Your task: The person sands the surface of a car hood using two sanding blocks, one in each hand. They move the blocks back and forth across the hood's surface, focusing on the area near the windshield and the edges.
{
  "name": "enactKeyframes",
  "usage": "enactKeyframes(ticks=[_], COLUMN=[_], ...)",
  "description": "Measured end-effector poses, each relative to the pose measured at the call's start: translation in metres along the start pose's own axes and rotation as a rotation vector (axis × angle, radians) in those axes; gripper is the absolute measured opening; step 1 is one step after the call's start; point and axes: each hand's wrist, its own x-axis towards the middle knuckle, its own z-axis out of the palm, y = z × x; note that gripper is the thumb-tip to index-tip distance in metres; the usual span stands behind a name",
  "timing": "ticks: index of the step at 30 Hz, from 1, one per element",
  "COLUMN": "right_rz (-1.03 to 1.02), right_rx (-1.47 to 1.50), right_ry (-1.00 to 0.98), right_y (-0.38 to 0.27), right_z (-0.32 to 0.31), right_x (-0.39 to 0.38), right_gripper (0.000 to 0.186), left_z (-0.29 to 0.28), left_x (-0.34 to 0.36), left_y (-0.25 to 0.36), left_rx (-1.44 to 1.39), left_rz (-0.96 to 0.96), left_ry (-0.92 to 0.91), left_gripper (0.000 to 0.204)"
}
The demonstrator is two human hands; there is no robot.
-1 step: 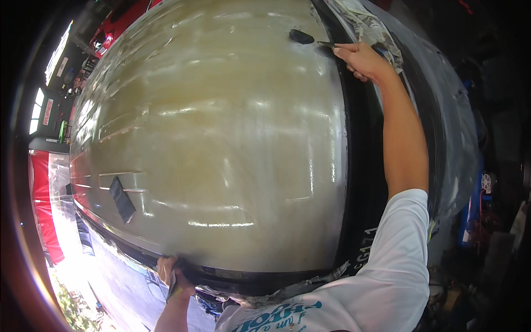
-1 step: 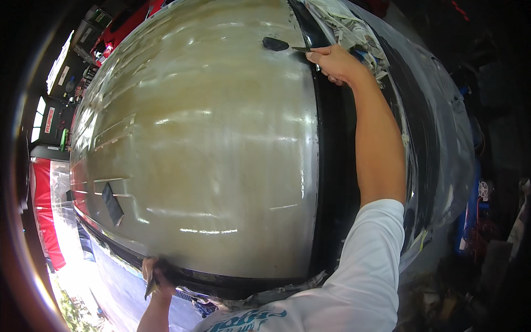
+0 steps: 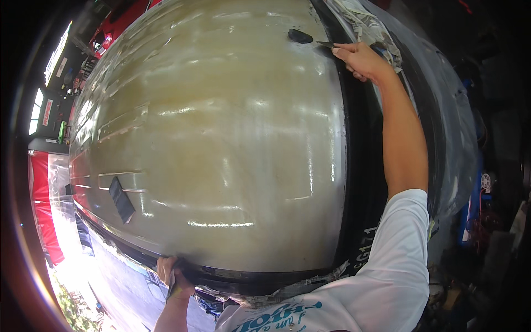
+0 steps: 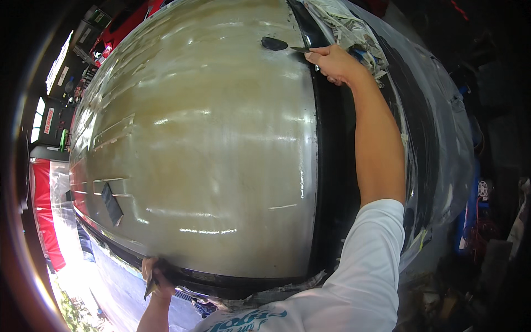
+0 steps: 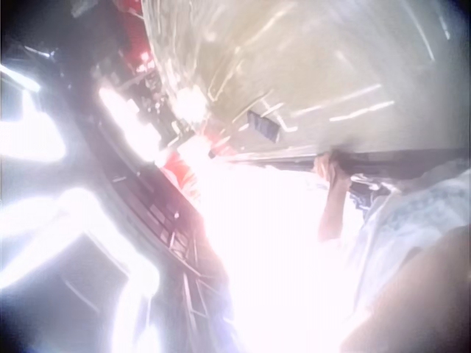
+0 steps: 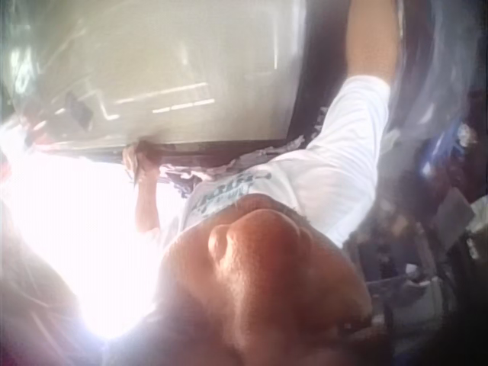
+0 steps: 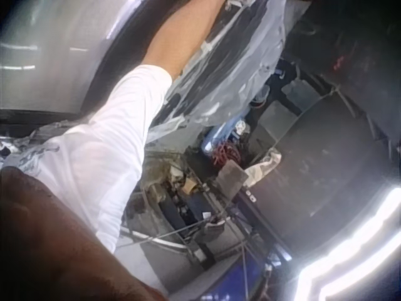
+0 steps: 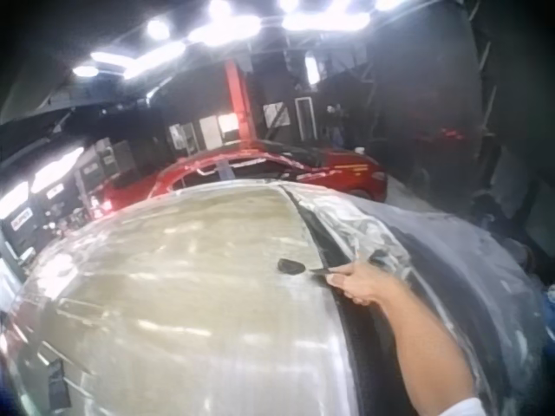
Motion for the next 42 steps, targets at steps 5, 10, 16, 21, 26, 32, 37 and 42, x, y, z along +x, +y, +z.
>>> enactKeyframes(ticks=[5,10,16,21,26,32,37,42], right_rz=[-0.033,0.004,0.034,0.008,0.029,0.005,0.03,-0.076], right_rx=[-0.068,-0.078,-0.037,-0.032,-0.037,0.009,-0.042,-0.086], right_ry=[0.048,-0.016,0.002,0.025,-0.004,0.047,0.058,0.058], right_y=[-0.001,-0.007,-0.007,-0.008,-0.005,-0.014,-0.017,0.008], right_z=[-0.006,-0.012,-0.013,-0.014,-0.015,-0.014,-0.011,0.003], right_x=[0.011,0.017,0.023,0.029,0.026,0.053,0.045,-0.001], right_gripper=[0.055,0.055,0.057,0.056,0.051,0.045,0.05,0.057], left_z=[0.003,0.003,0.004,0.006,0.003,0.004,0.004,0.001], left_x=[0.0,0.009,0.007,0.017,0.004,0.005,0.004,0.003], left_y=[-0.005,0.009,0.005,0.015,0.005,0.006,0.007,0.006], left_rx=[-0.021,-0.012,0.004,0.022,-0.007,-0.094,-0.087,0.077], left_rz=[-0.005,0.014,0.023,0.038,-0.018,-0.039,-0.077,-0.009], left_ry=[-0.017,-0.017,-0.025,-0.031,-0.036,-0.042,-0.057,-0.045], left_gripper=[0.036,0.036,0.035,0.036,0.037,0.038,0.036,0.037])
